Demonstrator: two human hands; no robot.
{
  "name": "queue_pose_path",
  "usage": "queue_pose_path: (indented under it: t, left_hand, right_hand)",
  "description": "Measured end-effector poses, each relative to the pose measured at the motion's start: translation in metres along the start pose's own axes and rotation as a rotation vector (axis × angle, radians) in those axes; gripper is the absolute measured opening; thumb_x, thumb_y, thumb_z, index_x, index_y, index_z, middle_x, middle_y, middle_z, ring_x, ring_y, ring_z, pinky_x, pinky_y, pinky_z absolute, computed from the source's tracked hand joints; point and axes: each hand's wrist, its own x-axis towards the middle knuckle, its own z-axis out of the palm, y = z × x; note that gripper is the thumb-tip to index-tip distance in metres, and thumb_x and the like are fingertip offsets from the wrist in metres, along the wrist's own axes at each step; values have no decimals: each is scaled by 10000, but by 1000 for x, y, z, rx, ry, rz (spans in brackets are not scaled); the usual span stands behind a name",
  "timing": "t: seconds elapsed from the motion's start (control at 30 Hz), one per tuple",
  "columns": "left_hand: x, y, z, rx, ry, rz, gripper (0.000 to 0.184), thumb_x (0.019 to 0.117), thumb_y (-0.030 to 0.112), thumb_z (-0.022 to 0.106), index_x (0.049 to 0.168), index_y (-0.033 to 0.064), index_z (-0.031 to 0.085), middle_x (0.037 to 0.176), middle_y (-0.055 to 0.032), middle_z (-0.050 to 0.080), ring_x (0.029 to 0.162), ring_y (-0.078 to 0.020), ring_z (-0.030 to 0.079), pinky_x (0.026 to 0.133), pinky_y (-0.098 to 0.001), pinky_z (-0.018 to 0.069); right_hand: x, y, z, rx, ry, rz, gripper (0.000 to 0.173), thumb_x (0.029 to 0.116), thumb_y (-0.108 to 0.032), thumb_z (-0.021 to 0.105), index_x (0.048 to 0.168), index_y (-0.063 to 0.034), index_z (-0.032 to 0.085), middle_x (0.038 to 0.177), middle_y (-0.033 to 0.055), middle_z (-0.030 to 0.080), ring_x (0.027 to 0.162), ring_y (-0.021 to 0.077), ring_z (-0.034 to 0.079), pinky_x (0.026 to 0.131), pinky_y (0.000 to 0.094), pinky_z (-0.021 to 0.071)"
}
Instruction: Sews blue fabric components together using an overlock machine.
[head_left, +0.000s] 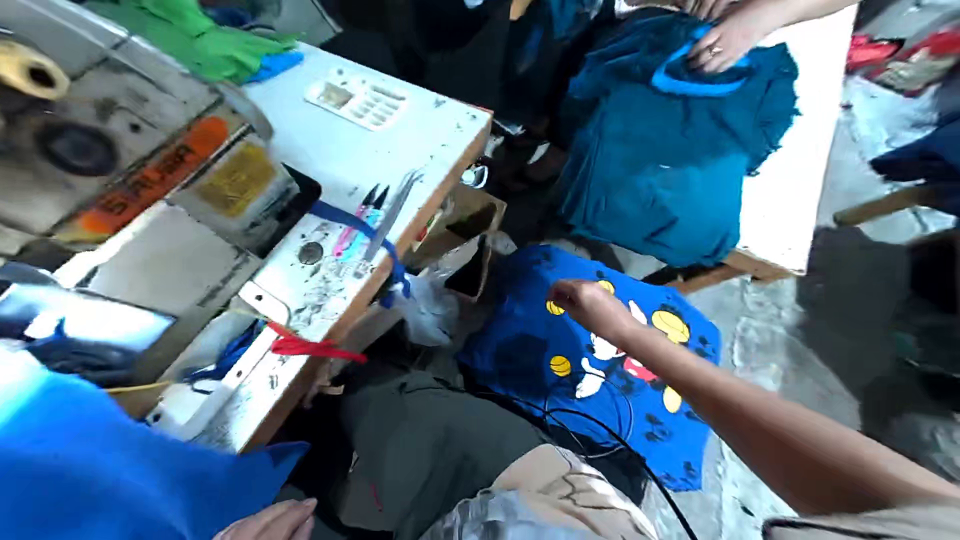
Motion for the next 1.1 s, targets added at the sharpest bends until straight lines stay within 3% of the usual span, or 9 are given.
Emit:
queue_pose_path:
  t: [0.1, 0.27, 0.43, 0.5, 0.6, 0.67, 0.87, 0.97, 1.1]
  left_hand:
    - [8, 0, 5, -13, -60, 15, 215, 1023, 116, 578, 990, -26, 736, 948, -205, 733, 932, -287, 703, 904, -374, 535]
    - [16, 5, 9, -19, -116, 6, 221, 1022, 118, 576, 1005, -39, 732, 966, -214, 730, 941, -302, 704, 905, -390, 540]
    - [8, 3, 15, -36, -175, -47, 219, 1016, 113, 584, 1020, -45, 736, 987, -215, 733, 937, -312, 712, 889, -422, 553]
    - [7, 3, 18, -46, -194, -62, 217, 1012, 106, 581, 1023, -47, 734, 994, -213, 733, 933, -315, 714, 890, -437, 554]
    - [6, 4, 19, -54, -205, -66, 217, 1014, 107, 581, 1029, -43, 736, 1000, -212, 734, 936, -312, 713, 893, -435, 550]
    - [7, 3, 19, -62, -214, -62, 216, 1016, 103, 577, 1032, -43, 736, 1005, -214, 733, 934, -317, 713, 888, -440, 551]
    - [7, 1, 14, -102, -199, -58, 212, 1014, 95, 582, 1039, -59, 726, 1002, -229, 726, 933, -324, 709, 895, -436, 551]
    - [7, 5, 16, -138, -193, -59, 211, 1016, 94, 584, 1052, -56, 728, 1018, -234, 725, 935, -335, 712, 888, -435, 558]
    - [16, 17, 12, -207, -165, -67, 229, 1036, 116, 580, 1070, -51, 731, 1064, -243, 726, 1010, -335, 712, 948, -422, 553]
  right_hand:
    - [-18, -15, 50, 55, -52, -28, 141, 971, -62, 653, 1063, 15, 725, 1040, 206, 705, 971, 384, 698, 875, 605, 554]
    - [-13, -46, 111, -8, -149, -19, 398, 904, -304, 787, 1178, -26, 709, 1141, 243, 653, 1123, 434, 617, 921, 583, 521]
    - [-11, -39, 122, 50, -26, -129, 133, 933, -111, 729, 950, 20, 739, 950, 201, 698, 972, 384, 683, 872, 531, 557]
    - [-11, -34, 117, 147, -8, -125, 124, 958, -67, 679, 960, 38, 744, 930, 197, 706, 940, 360, 699, 893, 523, 554]
    - [-7, -34, 92, 356, -151, 84, 221, 1047, -94, 561, 1084, 48, 726, 1022, 211, 717, 980, 330, 692, 928, 517, 523]
    - [1, -19, 71, 423, -196, 241, 265, 1078, -134, 510, 1151, 55, 680, 1052, 237, 679, 950, 338, 653, 872, 528, 508]
    - [15, 50, -39, 246, 386, 562, 423, 1112, -194, 383, 1321, 144, 527, 1287, 396, 559, 1241, 537, 542, 1045, 669, 401]
    - [14, 33, -86, 235, 611, 465, 398, 1106, -198, 404, 1279, 131, 545, 1208, 370, 593, 1171, 491, 579, 999, 638, 413]
    - [10, -32, -117, 208, 560, 188, 318, 1101, -175, 440, 1212, 84, 588, 1078, 273, 639, 1000, 340, 630, 913, 529, 476]
